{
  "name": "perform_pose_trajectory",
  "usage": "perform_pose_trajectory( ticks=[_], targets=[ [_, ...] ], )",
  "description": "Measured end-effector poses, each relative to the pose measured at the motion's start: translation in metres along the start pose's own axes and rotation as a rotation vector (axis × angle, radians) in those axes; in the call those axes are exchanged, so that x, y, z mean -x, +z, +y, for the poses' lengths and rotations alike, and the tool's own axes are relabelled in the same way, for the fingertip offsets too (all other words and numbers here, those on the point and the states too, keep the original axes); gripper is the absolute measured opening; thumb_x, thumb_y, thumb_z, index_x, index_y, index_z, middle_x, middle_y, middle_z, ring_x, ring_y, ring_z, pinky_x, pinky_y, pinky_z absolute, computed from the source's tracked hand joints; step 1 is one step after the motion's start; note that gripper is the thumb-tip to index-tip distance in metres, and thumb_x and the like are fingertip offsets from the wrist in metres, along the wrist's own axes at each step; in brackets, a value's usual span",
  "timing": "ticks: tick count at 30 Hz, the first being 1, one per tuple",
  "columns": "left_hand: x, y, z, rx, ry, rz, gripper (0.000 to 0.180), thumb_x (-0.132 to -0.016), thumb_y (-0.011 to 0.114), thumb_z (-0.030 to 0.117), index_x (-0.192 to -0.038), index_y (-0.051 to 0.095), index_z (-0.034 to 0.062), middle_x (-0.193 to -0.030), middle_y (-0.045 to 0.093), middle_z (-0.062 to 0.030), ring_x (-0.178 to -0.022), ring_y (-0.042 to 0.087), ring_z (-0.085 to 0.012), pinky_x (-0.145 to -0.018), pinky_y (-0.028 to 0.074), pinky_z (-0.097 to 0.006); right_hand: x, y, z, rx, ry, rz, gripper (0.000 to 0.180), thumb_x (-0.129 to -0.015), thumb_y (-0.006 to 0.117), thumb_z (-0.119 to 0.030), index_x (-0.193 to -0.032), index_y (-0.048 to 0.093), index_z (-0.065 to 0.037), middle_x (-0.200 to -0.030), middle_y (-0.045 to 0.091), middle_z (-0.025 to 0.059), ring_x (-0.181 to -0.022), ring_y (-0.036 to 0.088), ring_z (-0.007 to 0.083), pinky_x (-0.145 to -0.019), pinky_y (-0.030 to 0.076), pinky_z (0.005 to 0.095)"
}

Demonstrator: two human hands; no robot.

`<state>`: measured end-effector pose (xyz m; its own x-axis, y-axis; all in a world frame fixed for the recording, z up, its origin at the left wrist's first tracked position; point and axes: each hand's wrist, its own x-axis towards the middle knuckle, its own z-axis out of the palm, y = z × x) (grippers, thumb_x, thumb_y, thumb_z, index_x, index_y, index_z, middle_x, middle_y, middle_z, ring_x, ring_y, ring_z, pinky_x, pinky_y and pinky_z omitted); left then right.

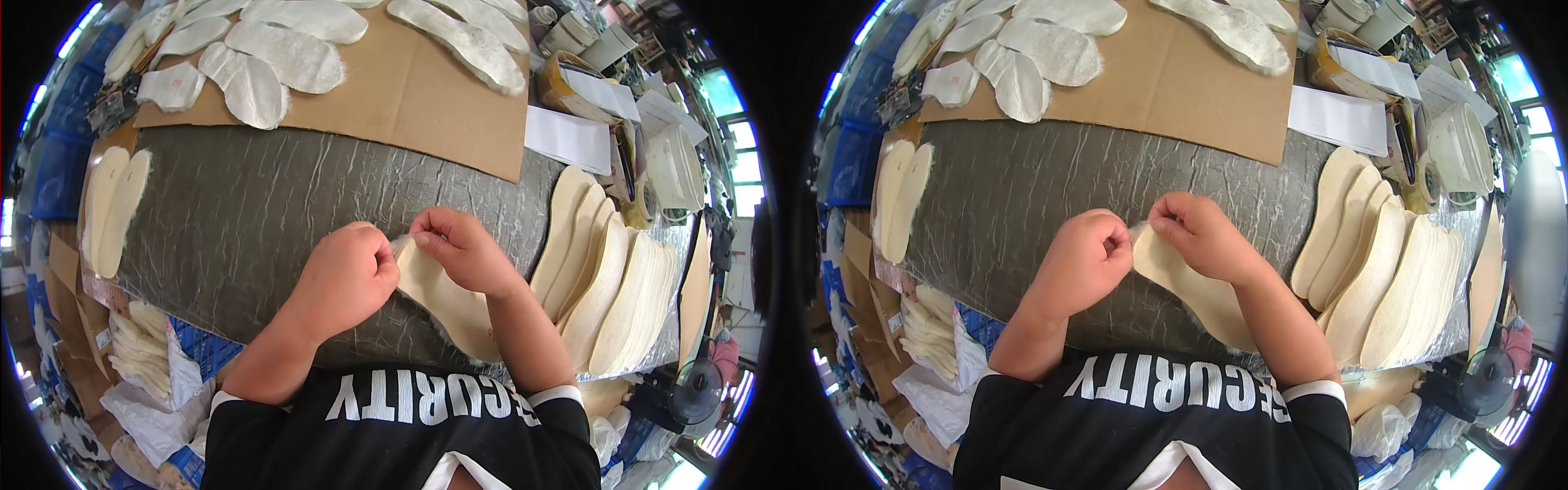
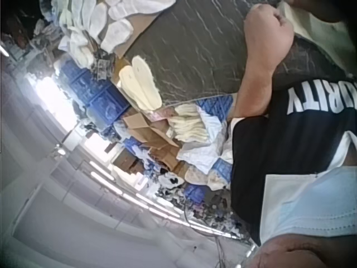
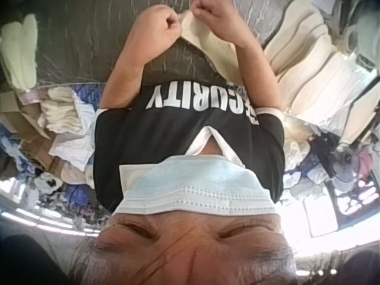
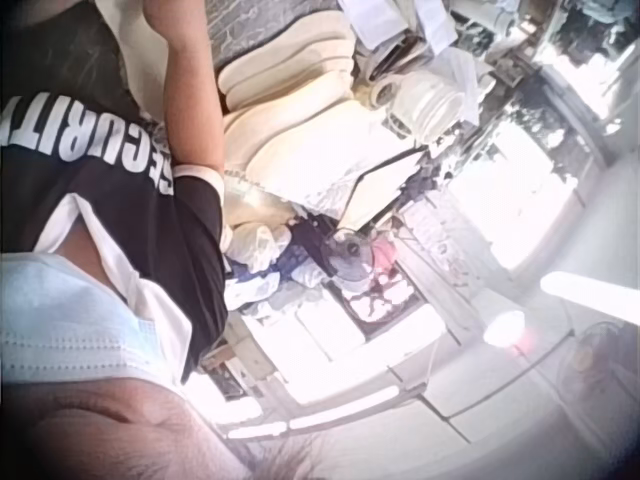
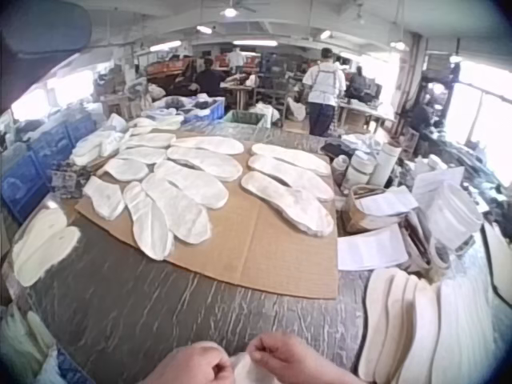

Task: Pairing and aligning soft padding layers with semi-rigid shoe insole bases on a workbench.

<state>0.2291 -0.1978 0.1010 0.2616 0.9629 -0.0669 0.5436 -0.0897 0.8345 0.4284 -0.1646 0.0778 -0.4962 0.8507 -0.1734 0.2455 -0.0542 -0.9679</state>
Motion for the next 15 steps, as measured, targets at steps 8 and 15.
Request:
perform_pose_trajectory(
  ticks=[8,15],
  targets=[
    [-0.015,0.000,-0.016,0.403,-0.110,-0.113,0.028,-0.089,0.071,0.017,-0.105,0.064,-0.0051,-0.083,0.067,-0.0042,-0.072,0.060,-0.0086,-0.068,0.050,-0.025,0.001,-0.005,0.000,0.032,0.097,0.116,0.010,-0.096,0.053,-0.010,-0.093,0.058,-0.002,-0.078,0.053,-0.0037,-0.076,0.044,0.0053,-0.067,0.041,0.0230],
    [-0.035,0.006,-0.018,0.356,-0.251,-0.283,0.015,-0.086,0.070,0.011,-0.085,0.067,-0.0038,-0.072,0.064,-0.0012,-0.067,0.056,-0.0051,-0.060,0.045,-0.023,-0.002,-0.010,0.011,-0.094,0.216,0.158,0.020,-0.101,0.050,-0.017,-0.101,0.062,-0.001,-0.084,0.056,-0.0042,-0.079,0.049,0.0054,-0.072,0.043,0.0228]
  ],
)
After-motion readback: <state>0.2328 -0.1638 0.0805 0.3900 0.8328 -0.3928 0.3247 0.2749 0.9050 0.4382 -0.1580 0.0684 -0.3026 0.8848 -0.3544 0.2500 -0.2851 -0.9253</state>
